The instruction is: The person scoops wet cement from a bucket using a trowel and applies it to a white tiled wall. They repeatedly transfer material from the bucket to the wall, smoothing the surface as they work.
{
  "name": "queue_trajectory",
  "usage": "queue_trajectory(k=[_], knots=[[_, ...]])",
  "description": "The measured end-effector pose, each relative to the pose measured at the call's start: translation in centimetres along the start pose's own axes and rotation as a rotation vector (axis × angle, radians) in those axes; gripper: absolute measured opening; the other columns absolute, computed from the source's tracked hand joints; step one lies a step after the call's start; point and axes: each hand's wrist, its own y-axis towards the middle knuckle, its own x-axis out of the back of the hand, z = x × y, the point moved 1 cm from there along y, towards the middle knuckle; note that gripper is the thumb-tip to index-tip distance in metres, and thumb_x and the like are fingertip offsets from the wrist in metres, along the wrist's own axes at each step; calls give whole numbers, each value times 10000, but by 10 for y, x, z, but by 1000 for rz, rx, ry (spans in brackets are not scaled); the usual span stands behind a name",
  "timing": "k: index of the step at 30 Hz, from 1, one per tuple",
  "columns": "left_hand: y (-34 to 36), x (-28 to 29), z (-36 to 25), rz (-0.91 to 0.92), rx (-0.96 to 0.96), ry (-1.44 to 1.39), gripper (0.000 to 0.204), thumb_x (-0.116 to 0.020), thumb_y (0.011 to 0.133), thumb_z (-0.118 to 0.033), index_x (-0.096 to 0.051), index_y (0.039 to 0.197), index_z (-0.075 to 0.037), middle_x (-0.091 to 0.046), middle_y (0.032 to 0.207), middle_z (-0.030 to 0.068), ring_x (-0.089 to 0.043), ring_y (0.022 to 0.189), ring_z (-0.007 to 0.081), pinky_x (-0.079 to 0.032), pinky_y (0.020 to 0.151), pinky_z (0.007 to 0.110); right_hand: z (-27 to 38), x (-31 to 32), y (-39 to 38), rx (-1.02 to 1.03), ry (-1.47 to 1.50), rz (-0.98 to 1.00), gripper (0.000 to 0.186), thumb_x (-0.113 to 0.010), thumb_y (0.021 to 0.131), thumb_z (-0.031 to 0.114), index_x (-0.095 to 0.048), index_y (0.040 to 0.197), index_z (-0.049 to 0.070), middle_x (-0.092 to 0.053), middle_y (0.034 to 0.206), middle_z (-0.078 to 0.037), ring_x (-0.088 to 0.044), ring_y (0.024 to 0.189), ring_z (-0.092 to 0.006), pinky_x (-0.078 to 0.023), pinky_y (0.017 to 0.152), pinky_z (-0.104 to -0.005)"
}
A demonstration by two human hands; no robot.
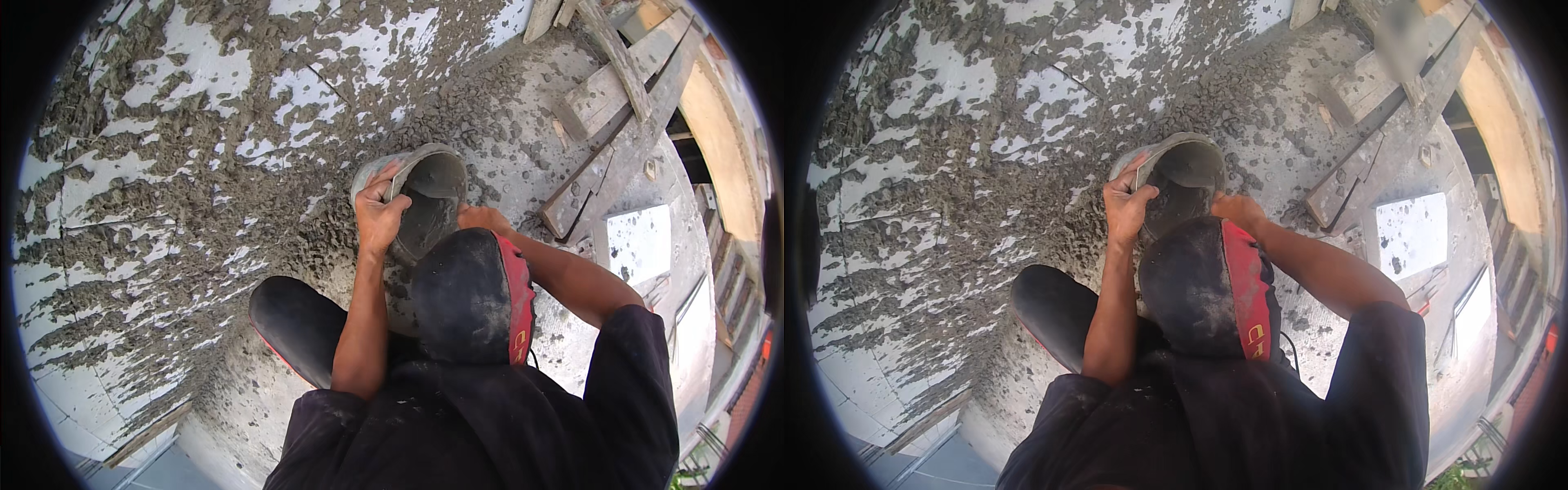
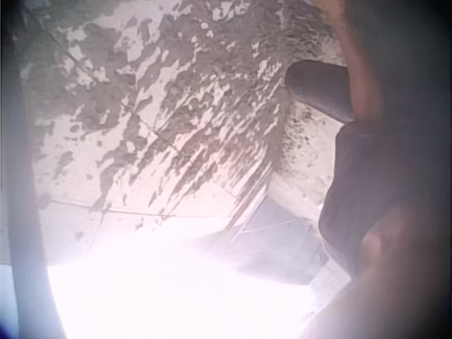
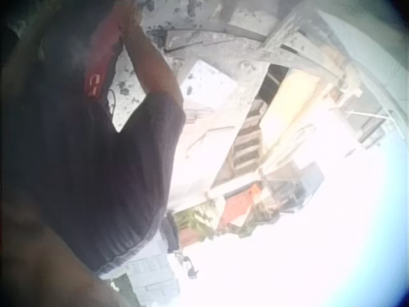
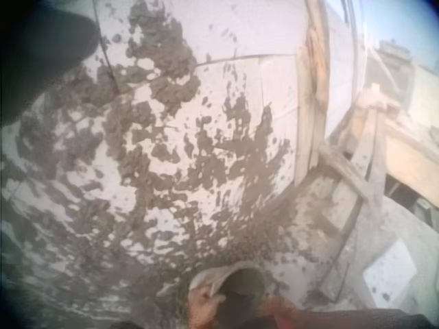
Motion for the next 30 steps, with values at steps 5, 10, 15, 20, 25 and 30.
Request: queue_trajectory(k=[5,10,15,20,25,30], knots=[[1,11,-2,82,-1,36,304,-694,673,18,-793,953,82,-717,1348,208,-594,1387,305,-411,1186,462,2,-13,-22,189,1012,412,278,-655,933,154,-608,1142,-23,-741,964,-165,-766,831,-246,-616,705,-338],[8,31,1,-101,207,-224,325,-690,735,35,-805,1036,75,-722,1345,173,-668,1207,204,-506,1025,382,-6,-13,-32,137,1549,537,289,-661,929,160,-623,1153,-18,-736,948,-124,-750,820,-200,-603,706,-310],[-1,44,3,-328,231,-317,314,-781,896,-93,-777,1165,70,-756,1209,99,-663,1035,117,-488,977,315,4,-16,-73,21,1726,371,301,-668,925,167,-637,1163,-14,-732,932,-83,-734,808,-153,-590,707,-282],[-3,66,31,-389,229,-332,364,-815,962,-276,-784,1179,14,-739,1020,16,-615,927,99,-458,922,306,-33,-1,-67,52,1654,255,263,-679,909,154,-647,1124,6,-675,857,-21,-637,680,-95,-519,606,-249],[6,28,1,-445,233,-279,271,-824,947,-260,-799,1025,-2,-702,926,6,-621,905,100,-470,975,351,-26,132,-115,93,1989,-424,260,-634,855,67,-563,1102,31,-509,726,-39,-480,476,-145,-421,399,-321],[11,39,16,-395,106,-251,431,-814,953,-201,-552,633,-80,-527,679,-42,-638,941,127,-477,964,391,-15,241,-125,228,1624,-1502,245,-549,947,55,-519,1189,29,-548,805,-103,-539,546,-190,-474,476,-333]])
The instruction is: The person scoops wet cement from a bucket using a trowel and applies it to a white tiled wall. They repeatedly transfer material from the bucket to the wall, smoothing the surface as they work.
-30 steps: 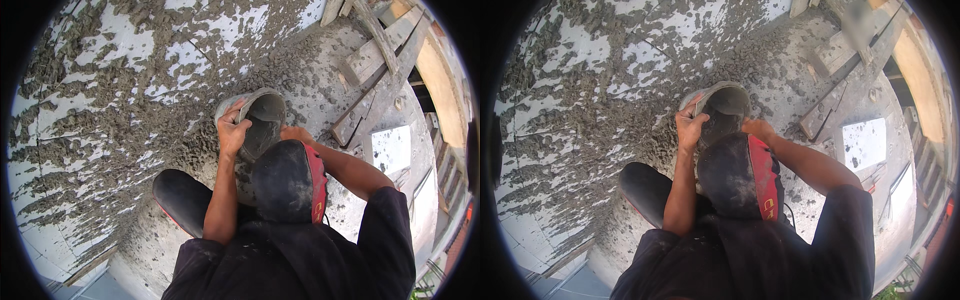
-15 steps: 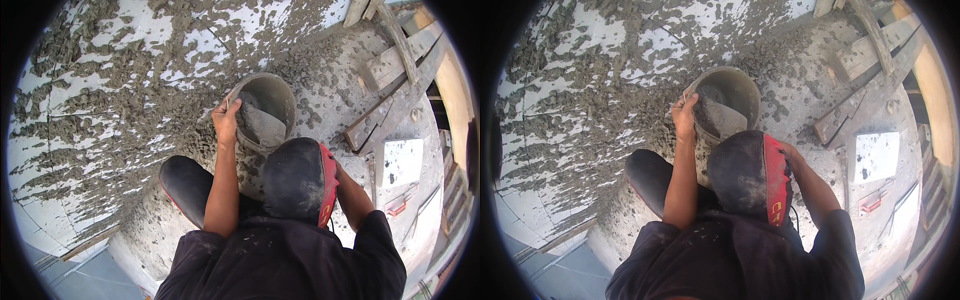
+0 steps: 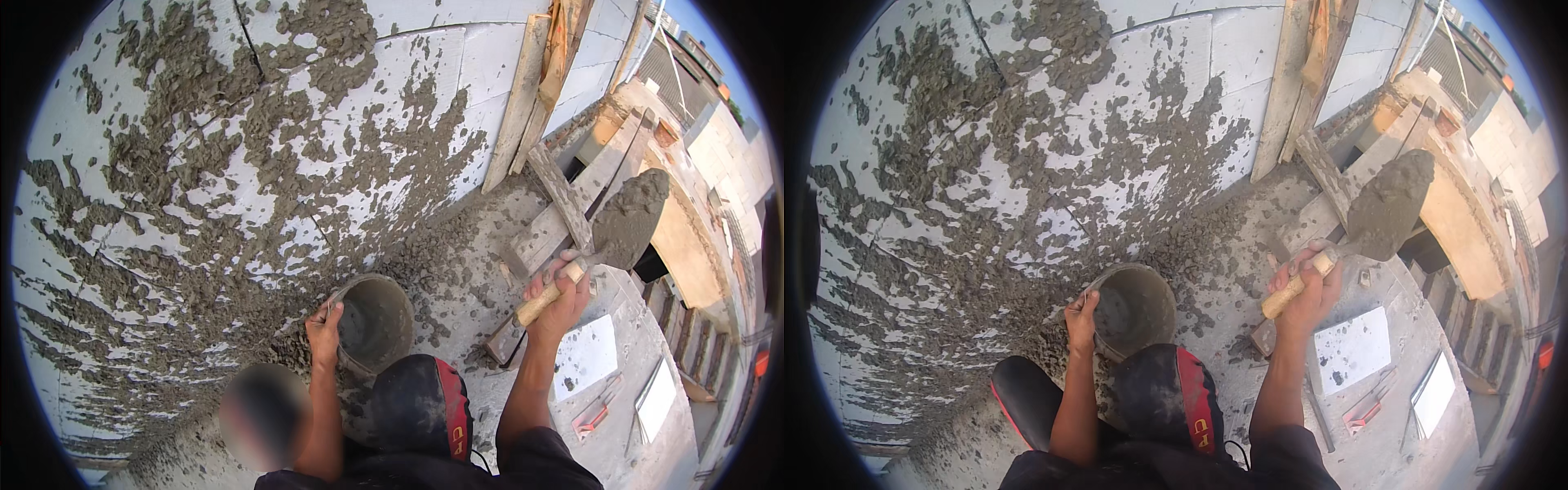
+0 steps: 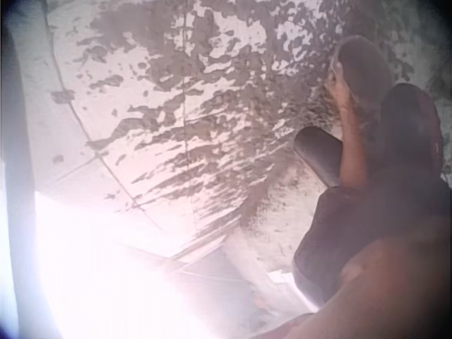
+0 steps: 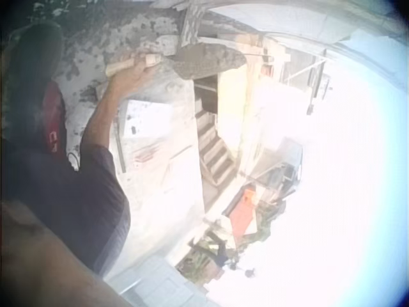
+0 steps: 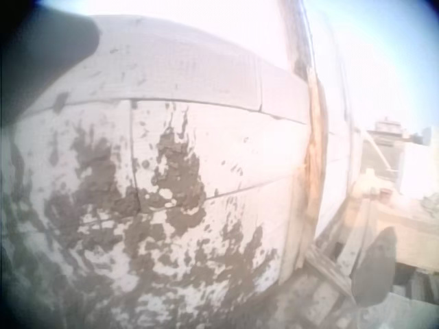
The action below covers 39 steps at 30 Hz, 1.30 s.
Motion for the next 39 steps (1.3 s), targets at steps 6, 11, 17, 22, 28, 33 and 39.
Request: queue_trajectory(k=[6,11,17,22,28,33,39], knots=[[-9,-13,-12,33,34,28,619,-818,933,-162,-343,540,-107,-530,652,-1,-645,1266,249,-466,1024,456,-41,13,72,547,-554,-478,328,-596,1036,149,-445,1258,-40,-648,809,-152,-644,700,-244,-541,647,-372],[-12,-5,-8,-3,12,36,614,-813,933,-166,-348,541,-76,-620,735,48,-635,1299,252,-473,1015,455,-116,70,5,124,-1727,887,403,-686,927,173,-498,1239,-1,-719,963,-274,-705,875,-490,-549,757,-592],[-13,-13,-9,39,92,65,595,-794,958,-197,-389,551,-42,-739,897,121,-636,1299,246,-479,1025,429,-111,145,-127,-298,-1470,1209,398,-653,941,235,-500,1235,16,-697,829,-321,-698,840,-529,-541,758,-632],[-1,-43,-20,297,-45,142,473,-784,976,-281,-626,659,32,-775,1145,176,-677,1208,224,-493,1032,394,-107,91,-97,-452,-1275,1368,418,-645,959,231,-558,1302,7,-708,896,-312,-700,909,-515,-550,829,-588],[40,-91,-36,690,24,402,484,-750,994,-407,-788,1146,51,-740,1313,164,-691,1127,218,-533,980,390,-179,27,-129,-164,-1569,1424,500,-614,974,272,-548,1321,-82,-706,1116,-243,-735,991,-462,-596,877,-527],[58,-52,-28,602,212,434,573,-766,969,-496,-796,1082,65,-762,1223,190,-688,1010,175,-540,933,395,-177,51,-102,59,-1607,1876,424,-523,995,166,-571,1333,-85,-715,1093,-240,-766,942,-384,-634,774,-438],[63,-43,-2,469,109,372,588,-790,942,-533,-812,1064,42,-749,905,92,-673,834,141,-549,824,367,-215,38,-139,16,-1674,1505,551,-541,965,98,-484,1467,-122,-703,1088,-273,-764,911,-388,-636,770,-447]])
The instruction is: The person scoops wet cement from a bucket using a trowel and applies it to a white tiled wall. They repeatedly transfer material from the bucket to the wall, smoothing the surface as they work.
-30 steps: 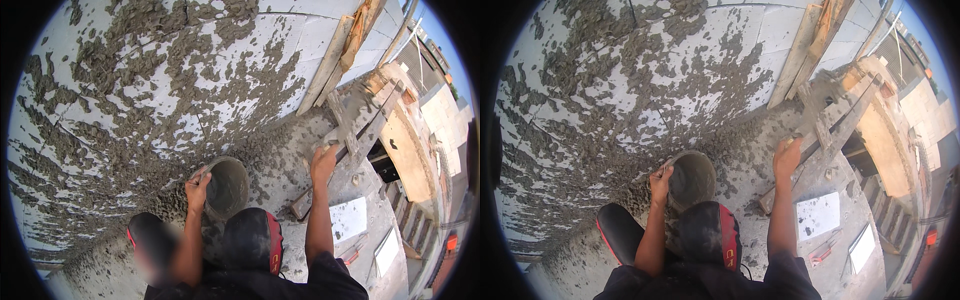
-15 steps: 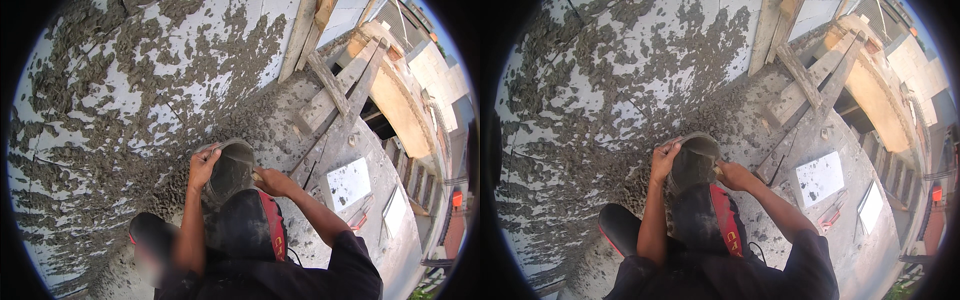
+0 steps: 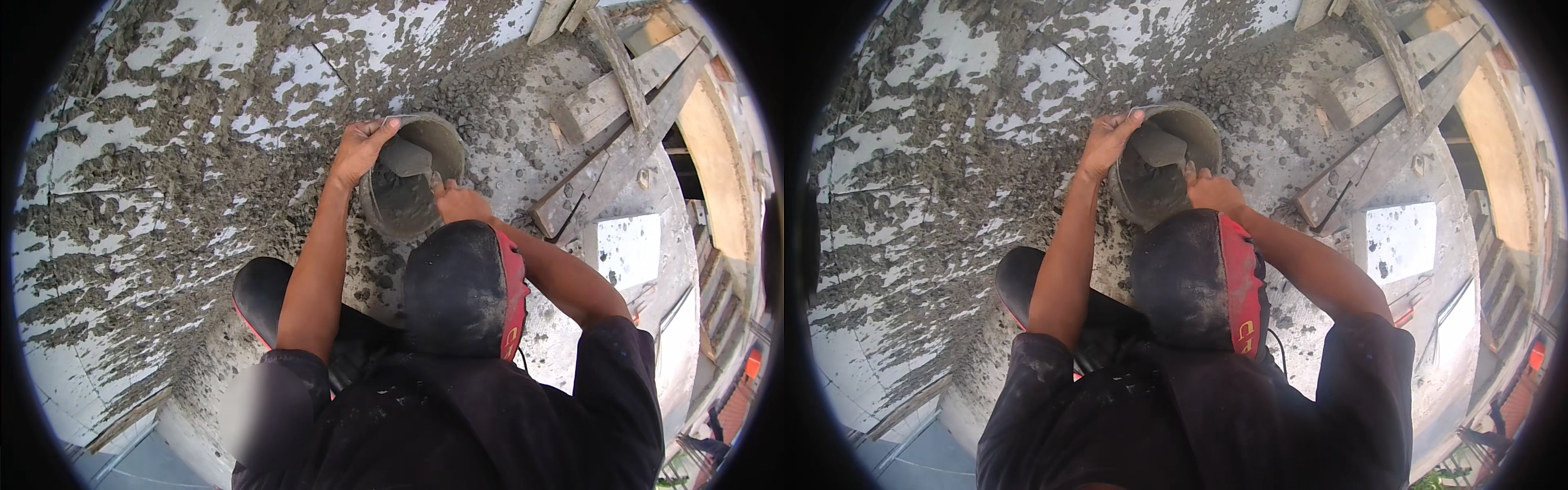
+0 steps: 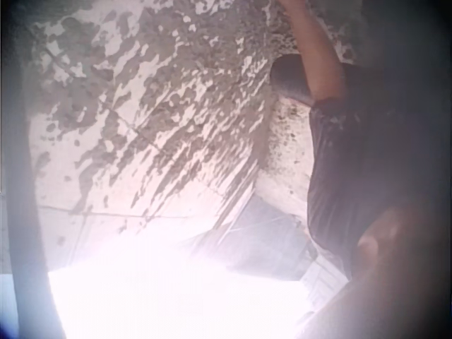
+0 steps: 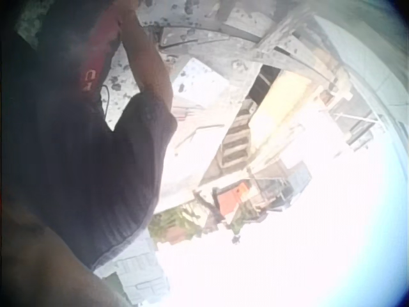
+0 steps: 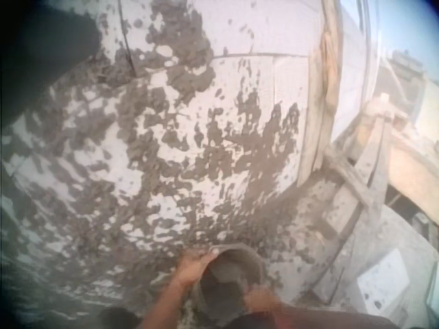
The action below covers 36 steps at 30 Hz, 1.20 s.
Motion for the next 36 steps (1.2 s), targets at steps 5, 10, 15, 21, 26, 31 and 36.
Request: queue_trajectory(k=[5,10,15,21,26,31,36], knots=[[-11,35,-6,59,209,-152,571,-782,950,-530,-813,1036,34,-754,877,81,-674,858,116,-558,807,356,-9,37,-27,189,-45,71,418,-552,967,114,-619,1322,-97,-737,967,-228,-772,878,-376,-638,732,-438],[-2,-10,-18,18,43,-59,520,-789,967,-457,-797,940,62,-787,1071,141,-648,932,129,-540,903,351,3,16,-12,193,-67,-71,388,-544,972,91,-612,1308,-92,-735,953,-228,-776,858,-360,-634,688,-419],[-13,5,-10,5,58,-111,463,-778,982,-413,-805,1009,48,-751,1268,169,-664,1075,144,-524,967,334,-23,29,-19,97,-63,8,397,-558,975,136,-585,1284,-112,-738,987,-231,-765,950,-394,-631,796,-435],[-34,-46,-23,8,-206,66,441,-757,988,-404,-810,1069,26,-751,1283,186,-673,1267,257,-449,1142,453,-3,-36,-16,-213,224,188,334,-623,986,171,-625,1210,-76,-752,983,-158,-767,919,-262,-611,826,-388],[-42,-39,-26,51,-254,80,415,-755,982,-379,-809,980,33,-767,1249,163,-705,1203,283,-375,1214,493,-8,-41,-13,24,1019,560,354,-674,995,203,-634,1236,-53,-746,981,-95,-744,882,-187,-595,835,-335],[-37,-11,-18,-54,-166,-57,425,-764,985,-371,-803,940,50,-765,1262,157,-706,1146,231,-536,992,386,-9,-40,-41,-119,1844,651,363,-713,982,198,-638,1258,-26,-718,1001,-44,-696,848,-132,-570,816,-286],[-35,8,-7,-295,15,-317,515,-775,988,-418,-690,721,15,-705,893,44,-565,771,109,-495,757,322,-6,-12,-99,-330,2010,278,398,-731,950,163,-618,1277,-33,-710,998,-61,-677,790,-119,-568,734,-275]])
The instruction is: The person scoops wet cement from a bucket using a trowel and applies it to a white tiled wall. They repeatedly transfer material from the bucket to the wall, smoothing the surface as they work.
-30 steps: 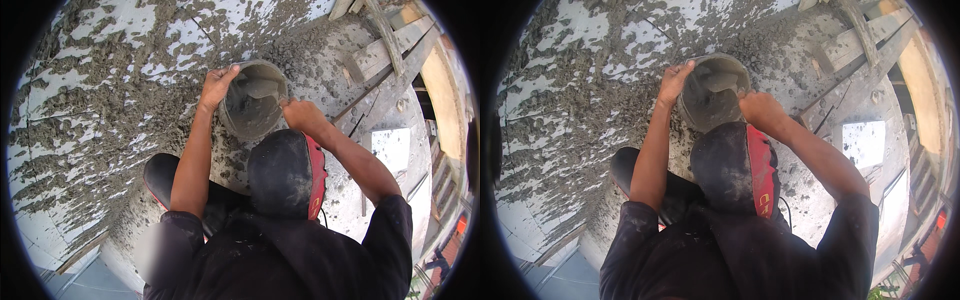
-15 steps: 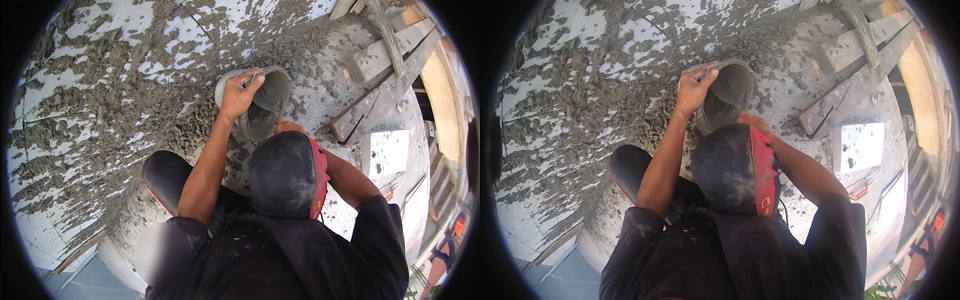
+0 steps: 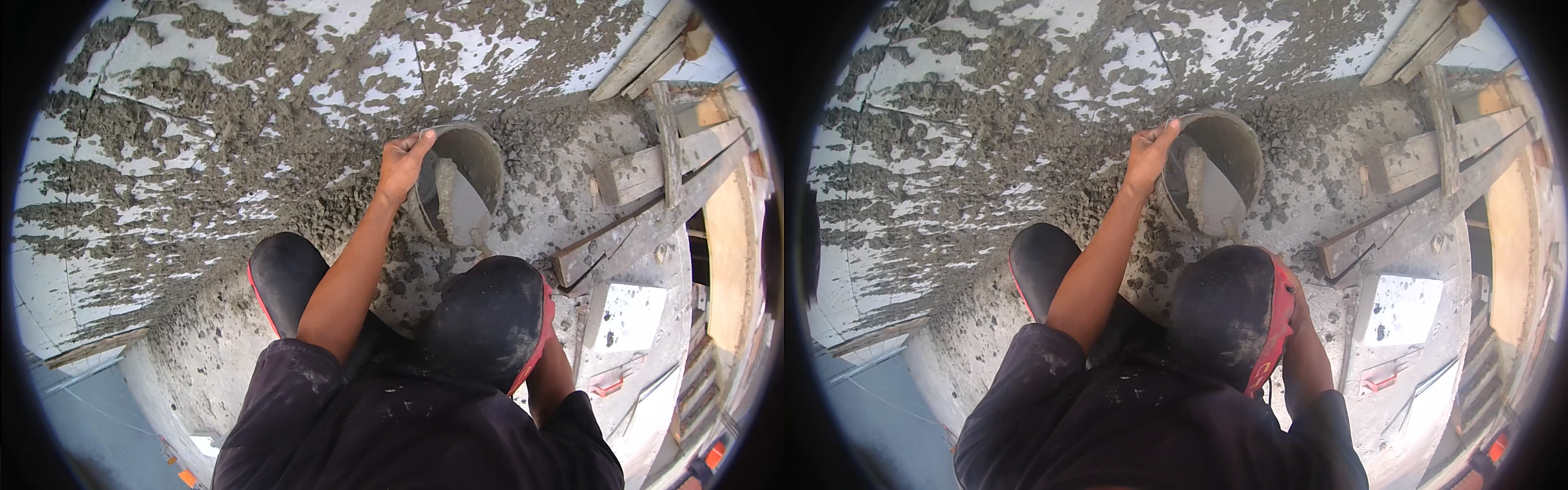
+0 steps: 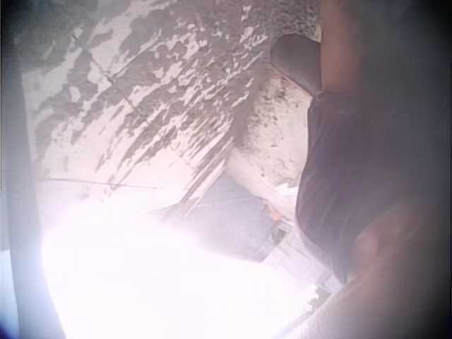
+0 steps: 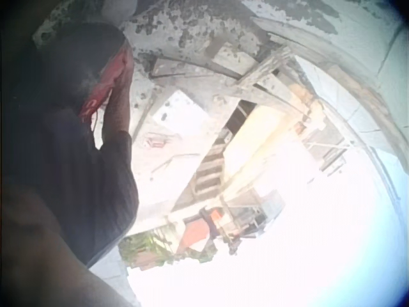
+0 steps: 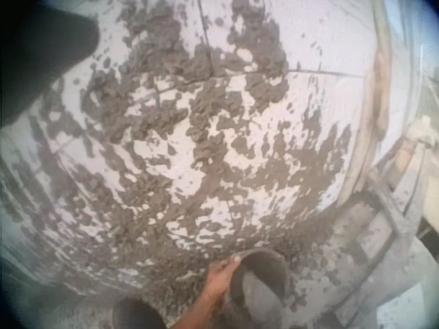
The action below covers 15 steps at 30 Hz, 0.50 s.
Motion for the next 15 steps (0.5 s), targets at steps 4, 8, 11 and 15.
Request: queue_trajectory(k=[4,8,11,15], knots=[[-1,-14,-9,-109,14,-46,536,-782,987,-418,-523,608,-142,-382,624,-120,-297,600,36,-251,556,285,27,56,-7,187,102,27,437,-742,918,146,-597,1286,-40,-663,889,-60,-572,577,-94,-516,515,-257],[-1,-26,-2,-123,-32,-14,558,-779,990,-415,-513,593,-127,-381,609,-118,-277,590,44,-259,551,289,125,0,-69,572,-1,-10,440,-714,920,174,-562,1283,-24,-478,727,-40,-448,424,-125,-381,345,-281],[2,-14,-3,-109,-47,21,582,-779,989,-421,-499,586,-109,-371,599,-110,-274,592,51,-279,553,300,181,-50,-102,1122,30,-162,473,-698,921,154,-540,1326,-34,-520,792,-59,-475,447,-120,-403,373,-280],[1,-10,-3,-119,-29,16,594,-781,987,-431,-488,588,-102,-357,598,-103,-259,598,56,-303,563,310,242,-92,-130,1692,-67,-738,430,-610,1000,89,-468,1386,-36,-538,844,-89,-571,555,-176,-494,446,-329]])
